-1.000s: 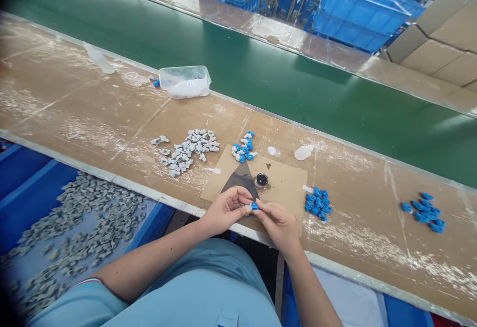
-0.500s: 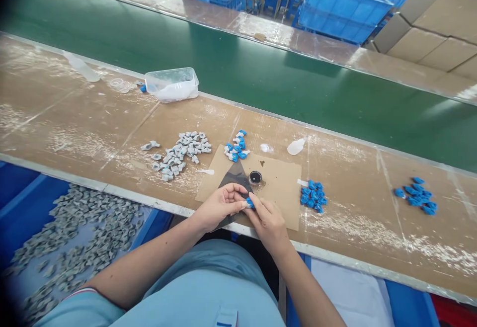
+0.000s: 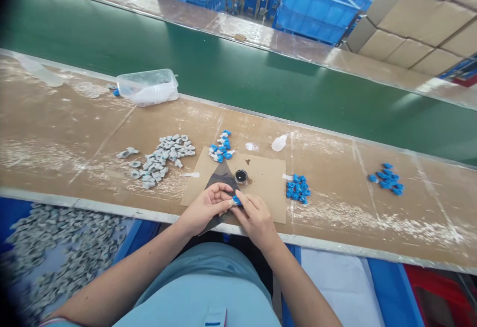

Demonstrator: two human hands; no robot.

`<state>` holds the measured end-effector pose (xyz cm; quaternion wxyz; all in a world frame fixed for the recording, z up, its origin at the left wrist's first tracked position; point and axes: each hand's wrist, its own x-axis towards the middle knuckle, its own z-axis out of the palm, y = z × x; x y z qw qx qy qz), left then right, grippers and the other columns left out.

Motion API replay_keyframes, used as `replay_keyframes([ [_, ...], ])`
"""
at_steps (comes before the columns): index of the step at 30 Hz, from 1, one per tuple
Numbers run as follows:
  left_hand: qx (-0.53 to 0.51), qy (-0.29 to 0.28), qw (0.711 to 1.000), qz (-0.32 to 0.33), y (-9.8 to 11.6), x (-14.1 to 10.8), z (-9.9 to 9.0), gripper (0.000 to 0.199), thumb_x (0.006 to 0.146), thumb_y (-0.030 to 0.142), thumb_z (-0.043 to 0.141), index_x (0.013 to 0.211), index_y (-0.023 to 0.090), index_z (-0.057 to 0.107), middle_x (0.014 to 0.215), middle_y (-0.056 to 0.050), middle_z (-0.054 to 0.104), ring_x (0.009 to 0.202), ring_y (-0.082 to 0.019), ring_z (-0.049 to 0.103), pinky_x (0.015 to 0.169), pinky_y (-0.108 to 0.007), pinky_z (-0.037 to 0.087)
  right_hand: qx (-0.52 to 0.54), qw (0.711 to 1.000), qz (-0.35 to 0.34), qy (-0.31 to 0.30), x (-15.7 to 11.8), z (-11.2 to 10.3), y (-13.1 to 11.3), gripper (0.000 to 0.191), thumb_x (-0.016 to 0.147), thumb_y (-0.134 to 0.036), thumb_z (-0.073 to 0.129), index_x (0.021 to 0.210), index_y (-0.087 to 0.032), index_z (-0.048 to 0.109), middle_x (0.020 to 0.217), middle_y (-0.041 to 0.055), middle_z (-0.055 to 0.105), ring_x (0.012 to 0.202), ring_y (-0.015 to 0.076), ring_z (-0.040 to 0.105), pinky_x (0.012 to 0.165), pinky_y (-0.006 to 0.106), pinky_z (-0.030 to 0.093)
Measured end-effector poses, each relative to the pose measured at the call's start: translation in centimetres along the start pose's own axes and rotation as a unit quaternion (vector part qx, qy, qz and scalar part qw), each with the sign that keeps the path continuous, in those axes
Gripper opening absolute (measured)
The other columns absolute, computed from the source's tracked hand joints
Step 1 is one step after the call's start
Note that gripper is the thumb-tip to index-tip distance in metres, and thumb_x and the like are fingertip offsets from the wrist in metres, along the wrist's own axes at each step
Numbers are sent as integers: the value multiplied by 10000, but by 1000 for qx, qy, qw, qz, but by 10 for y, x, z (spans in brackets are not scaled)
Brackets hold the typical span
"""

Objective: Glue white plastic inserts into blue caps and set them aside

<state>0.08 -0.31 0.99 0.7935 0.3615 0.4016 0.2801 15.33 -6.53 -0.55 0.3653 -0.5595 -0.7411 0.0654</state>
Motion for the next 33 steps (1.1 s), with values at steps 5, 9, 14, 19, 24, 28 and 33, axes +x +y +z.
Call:
replay_keyframes([
  [5,102,10,994,47,9,-3,-11,362,636,330,761,885,170,553,731,3,638,665,-112,593,657,-243,465,-100,986,100,82,-15,-39,25,244,911,-289,533,1115,-238,657,890,63,699,746,183,643,715,322,536],
  [9,234,99,956,146,30,11,-26,239,680,239,687,884,182,578,721,6,622,650,-129,587,622,-250,461,-212,955,165,128,-26,-70,58,264,910,-374,507,918,-196,701,790,75,670,633,184,580,620,331,480],
  [14,287,178,918,207,51,43,-29,184,675,100,627,827,188,574,701,10,602,649,-131,588,643,-249,484,-276,944,150,96,-24,-69,75,422,921,-492,431,803,-198,710,695,86,605,692,239,558,632,360,427],
  [19,318,207,889,255,53,45,-44,262,723,51,556,956,171,571,976,-68,646,794,-152,628,755,-289,514,-293,950,74,84,-19,-65,76,450,932,-493,402,789,-186,699,693,103,632,653,251,554,620,368,408],
  [24,484,328,760,285,50,12,-83,248,744,34,551,941,177,599,970,-68,665,946,-212,594,891,-378,462,-344,937,52,33,-19,-67,77,528,937,-527,346,835,-155,706,601,93,639,550,238,521,531,340,372],
  [28,566,367,691,261,50,-1,-100,117,804,109,561,875,186,613,899,-59,678,923,-226,581,880,-389,440,-325,943,71,28,-16,-65,72,580,933,-566,302,839,-162,708,605,83,637,546,224,536,526,334,387],
  [33,652,341,640,220,47,12,-90,81,852,243,559,827,187,612,833,-70,669,858,-241,562,837,-383,431,-243,956,126,106,-8,-61,60,451,889,-547,454,872,-177,711,671,59,646,562,176,562,580,312,451],
])
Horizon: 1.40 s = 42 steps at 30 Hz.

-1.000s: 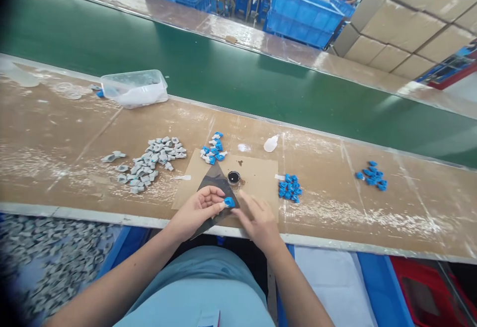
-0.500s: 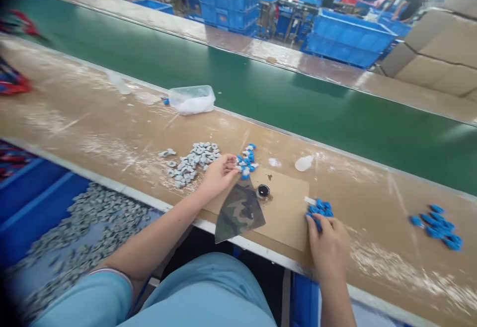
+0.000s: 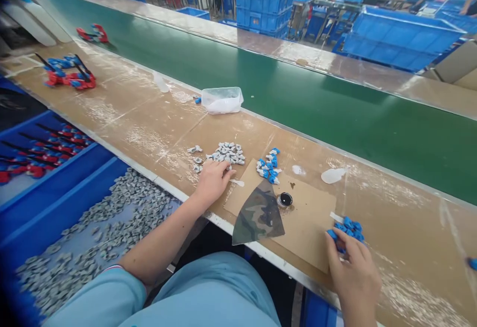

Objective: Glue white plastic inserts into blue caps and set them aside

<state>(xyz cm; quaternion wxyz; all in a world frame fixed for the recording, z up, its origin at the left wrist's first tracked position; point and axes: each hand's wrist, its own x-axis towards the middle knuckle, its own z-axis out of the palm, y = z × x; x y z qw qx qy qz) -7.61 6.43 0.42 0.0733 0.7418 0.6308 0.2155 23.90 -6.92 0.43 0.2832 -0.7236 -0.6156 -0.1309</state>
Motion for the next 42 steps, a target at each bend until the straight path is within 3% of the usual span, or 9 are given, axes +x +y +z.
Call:
replay_keyframes([
  [5,7,4,1000,11,3,2,9,110,836,129,507,803,174,602,818,-92,658,840,-262,557,823,-404,439,163,985,-33,-37,7,2,-20,292,871,-441,562,900,-190,709,817,59,697,644,156,640,642,279,525],
  [11,-174,90,980,33,4,-18,3,178,840,131,491,986,172,585,960,-81,641,876,-200,581,818,-340,477,220,972,-34,-77,23,16,-44,221,865,-372,600,980,-209,694,829,43,721,698,165,665,680,289,541],
  [17,-309,-12,948,75,30,-44,7,148,826,173,556,960,186,616,843,-34,649,766,-155,601,736,-281,507,225,968,-74,-81,37,20,-57,193,891,-293,561,1010,-229,698,874,37,719,713,148,656,679,269,538],
  [23,-186,-68,974,111,31,-41,16,143,814,108,523,891,177,623,908,-84,648,927,-239,573,835,-397,498,225,971,-62,-51,30,16,-47,190,873,-293,588,1007,-228,706,820,37,701,678,152,627,657,284,529],
  [25,-172,-64,978,96,34,-35,17,186,815,144,545,988,174,607,1001,-105,638,992,-256,563,888,-433,483,236,970,-48,-35,25,18,-40,182,861,-288,604,997,-227,708,813,40,697,685,158,622,665,301,525],
  [28,-163,-54,983,65,50,-20,22,442,825,215,566,1253,151,475,1289,-168,520,1220,-287,474,1026,-471,401,260,965,-16,9,20,25,-32,176,844,-276,627,987,-213,707,821,54,698,709,173,621,692,332,524],
  [31,-107,-109,988,19,76,3,33,682,809,262,611,1405,129,308,1485,-219,301,1394,-352,266,1105,-498,302,277,959,-12,52,19,32,-30,172,833,-243,641,989,-204,703,819,58,698,713,175,621,684,334,522],
  [37,21,-232,973,-5,110,53,47,933,729,491,682,1476,192,211,1545,-225,170,1400,-474,133,1100,-593,224,244,965,-44,88,20,34,-29,163,833,-186,641,984,-202,700,806,50,680,659,150,616,673,314,526],
  [42,8,-225,974,-10,123,97,63,869,780,547,586,1471,168,221,1548,-228,157,1416,-447,107,1100,-610,192,250,965,-51,58,15,35,-24,251,843,-151,621,1076,-223,679,832,52,669,669,148,624,631,277,537],
])
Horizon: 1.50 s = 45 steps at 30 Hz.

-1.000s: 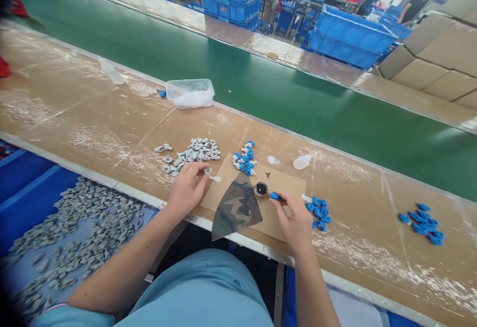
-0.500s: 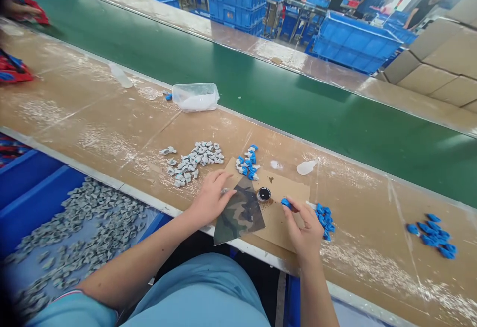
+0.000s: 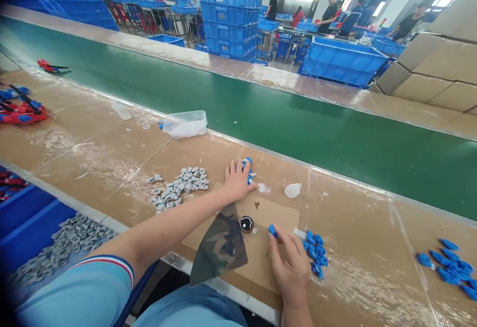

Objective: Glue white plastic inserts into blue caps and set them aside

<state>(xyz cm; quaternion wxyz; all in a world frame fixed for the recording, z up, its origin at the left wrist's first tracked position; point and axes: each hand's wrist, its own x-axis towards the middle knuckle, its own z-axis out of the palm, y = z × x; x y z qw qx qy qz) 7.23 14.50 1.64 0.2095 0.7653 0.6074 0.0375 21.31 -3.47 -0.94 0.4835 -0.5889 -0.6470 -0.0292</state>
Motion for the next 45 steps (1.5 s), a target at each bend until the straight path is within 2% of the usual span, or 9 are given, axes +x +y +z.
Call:
replay_keyframes([
  [6,-11,62,998,-2,32,82,1,803,812,527,561,1442,117,280,1533,-232,202,1409,-425,170,1126,-540,167,13,1000,12,-7,-4,-1,4,318,843,-133,609,1137,-241,664,846,45,678,644,144,635,623,256,544],
  [11,-128,112,985,0,55,143,-6,684,788,410,650,1350,112,400,1470,-233,332,1389,-386,245,1104,-491,229,13,1000,9,18,-4,1,3,331,837,-109,608,1138,-236,661,848,49,689,675,132,654,615,216,546],
  [15,-185,134,974,1,65,171,-13,648,793,378,651,1310,72,411,1398,-256,414,1359,-370,309,1083,-485,266,7,999,16,48,-8,7,7,290,853,-140,594,1115,-237,674,833,50,703,690,137,668,610,206,555],
  [20,-270,160,949,-4,64,177,-23,440,932,347,397,1272,68,420,1323,-228,496,1275,-271,453,1023,-388,367,18,999,17,26,-3,6,7,305,837,-122,594,1107,-236,679,830,50,705,661,134,665,578,204,556],
  [27,-337,169,925,56,13,118,-52,266,806,171,538,1071,151,545,1063,-98,637,1001,-171,601,938,-335,448,1,998,28,53,3,5,4,219,858,-173,587,1038,-215,705,803,54,688,621,130,640,573,226,549],
  [32,-354,141,922,73,-53,32,-55,202,730,146,570,930,147,591,869,-38,653,779,-137,615,776,-305,514,-16,997,27,65,0,5,8,186,850,-220,610,1001,-179,711,805,62,681,603,127,617,580,241,539],
  [37,-327,138,933,63,-105,-58,-35,164,727,161,558,882,163,611,795,-24,654,738,-148,613,722,-304,520,-21,998,45,48,-4,7,13,189,848,-270,626,988,-171,707,826,74,679,636,147,605,616,282,532],
  [41,-282,120,947,100,-111,-100,-13,265,716,107,556,963,175,628,859,-39,660,757,-151,609,729,-307,521,-11,996,67,50,-7,10,17,212,836,-310,642,979,-169,709,828,83,672,671,168,599,642,315,527],
  [45,-223,94,957,159,-99,-108,2,313,724,48,565,985,200,643,980,-65,664,929,-195,601,827,-350,505,-7,995,81,56,-9,11,19,244,831,-355,644,975,-168,706,830,87,668,669,168,591,642,323,534],
])
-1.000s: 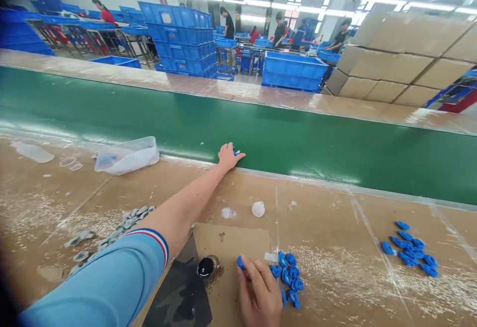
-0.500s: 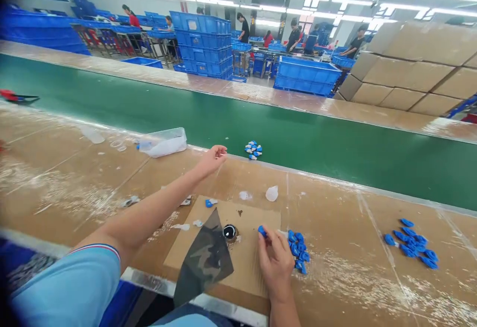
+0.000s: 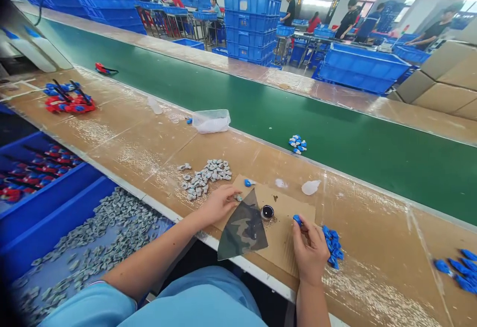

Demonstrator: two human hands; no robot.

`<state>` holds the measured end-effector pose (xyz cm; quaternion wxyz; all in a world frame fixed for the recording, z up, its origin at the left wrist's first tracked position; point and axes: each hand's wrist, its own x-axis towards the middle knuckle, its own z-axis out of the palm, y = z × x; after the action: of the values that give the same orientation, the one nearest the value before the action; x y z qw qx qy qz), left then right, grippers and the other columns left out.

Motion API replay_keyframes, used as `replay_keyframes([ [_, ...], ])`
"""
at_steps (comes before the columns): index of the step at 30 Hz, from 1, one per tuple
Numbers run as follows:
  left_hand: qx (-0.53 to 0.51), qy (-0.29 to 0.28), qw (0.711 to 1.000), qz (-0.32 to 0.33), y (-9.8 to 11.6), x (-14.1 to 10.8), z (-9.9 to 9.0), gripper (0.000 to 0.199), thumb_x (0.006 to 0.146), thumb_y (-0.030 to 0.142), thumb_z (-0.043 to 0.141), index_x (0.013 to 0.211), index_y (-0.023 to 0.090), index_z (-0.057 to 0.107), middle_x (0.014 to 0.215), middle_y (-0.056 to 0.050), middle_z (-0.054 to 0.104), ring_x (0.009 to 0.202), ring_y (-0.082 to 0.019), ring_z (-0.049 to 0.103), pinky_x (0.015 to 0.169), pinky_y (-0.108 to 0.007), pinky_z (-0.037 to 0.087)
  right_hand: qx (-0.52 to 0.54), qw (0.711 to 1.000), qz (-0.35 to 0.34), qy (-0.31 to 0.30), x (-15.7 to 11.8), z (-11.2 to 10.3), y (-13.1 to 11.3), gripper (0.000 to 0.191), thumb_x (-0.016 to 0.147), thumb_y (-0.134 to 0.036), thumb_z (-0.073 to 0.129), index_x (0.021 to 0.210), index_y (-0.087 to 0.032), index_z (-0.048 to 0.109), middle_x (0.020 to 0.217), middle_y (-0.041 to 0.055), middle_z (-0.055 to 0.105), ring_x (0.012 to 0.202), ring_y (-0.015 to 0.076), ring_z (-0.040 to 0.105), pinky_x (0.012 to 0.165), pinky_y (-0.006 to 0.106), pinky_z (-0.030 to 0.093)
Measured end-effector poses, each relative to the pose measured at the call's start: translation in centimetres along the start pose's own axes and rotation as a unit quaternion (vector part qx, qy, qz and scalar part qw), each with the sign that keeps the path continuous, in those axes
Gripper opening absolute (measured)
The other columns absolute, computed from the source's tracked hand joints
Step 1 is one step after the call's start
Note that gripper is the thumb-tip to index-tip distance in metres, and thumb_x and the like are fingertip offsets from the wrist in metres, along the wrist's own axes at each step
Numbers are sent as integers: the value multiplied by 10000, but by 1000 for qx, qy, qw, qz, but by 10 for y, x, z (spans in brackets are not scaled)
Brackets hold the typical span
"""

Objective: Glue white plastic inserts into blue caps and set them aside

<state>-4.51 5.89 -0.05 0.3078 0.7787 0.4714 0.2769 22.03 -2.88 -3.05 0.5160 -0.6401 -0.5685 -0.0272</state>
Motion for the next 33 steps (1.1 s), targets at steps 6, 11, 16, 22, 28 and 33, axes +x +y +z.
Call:
replay_keyframes([
  [6,47,-1,999,0,-2,8,13,194,768,53,555,865,199,640,912,-57,661,959,-217,591,847,-370,495,6,1000,6,4,-1,-2,0,224,830,-332,643,967,-165,700,825,86,664,659,158,585,603,302,533],
  [11,44,-18,999,-17,-2,7,9,138,780,93,576,859,191,632,888,-55,639,967,-220,589,863,-378,490,13,1000,-9,2,0,-1,1,201,822,-279,655,976,-159,701,819,79,653,649,152,575,599,298,520],
  [16,16,12,999,-35,9,13,7,232,841,234,571,1063,165,582,1066,-100,593,1034,-220,572,900,-372,479,20,1000,-15,-4,1,-1,2,188,818,-240,656,980,-157,703,822,73,647,652,144,572,601,283,513],
  [22,85,-60,992,-77,27,55,9,262,807,116,561,1067,126,594,1167,-147,571,1163,-267,499,1026,-404,367,15,1000,-21,0,4,-1,-3,174,830,-248,637,969,-174,710,796,57,647,619,133,565,581,267,510],
  [28,37,-131,986,-94,41,117,16,92,667,58,645,682,145,619,781,-62,648,871,-227,614,837,-317,459,8,999,-43,4,10,-1,-9,165,841,-236,615,967,-193,712,772,48,667,603,136,576,557,254,514],
  [33,-77,-117,983,-118,78,187,32,180,792,262,606,903,126,648,690,-24,639,618,-129,584,622,-226,458,8,997,-71,12,11,-2,-7,163,839,-206,620,974,-181,707,783,52,667,581,123,580,553,239,515],
])
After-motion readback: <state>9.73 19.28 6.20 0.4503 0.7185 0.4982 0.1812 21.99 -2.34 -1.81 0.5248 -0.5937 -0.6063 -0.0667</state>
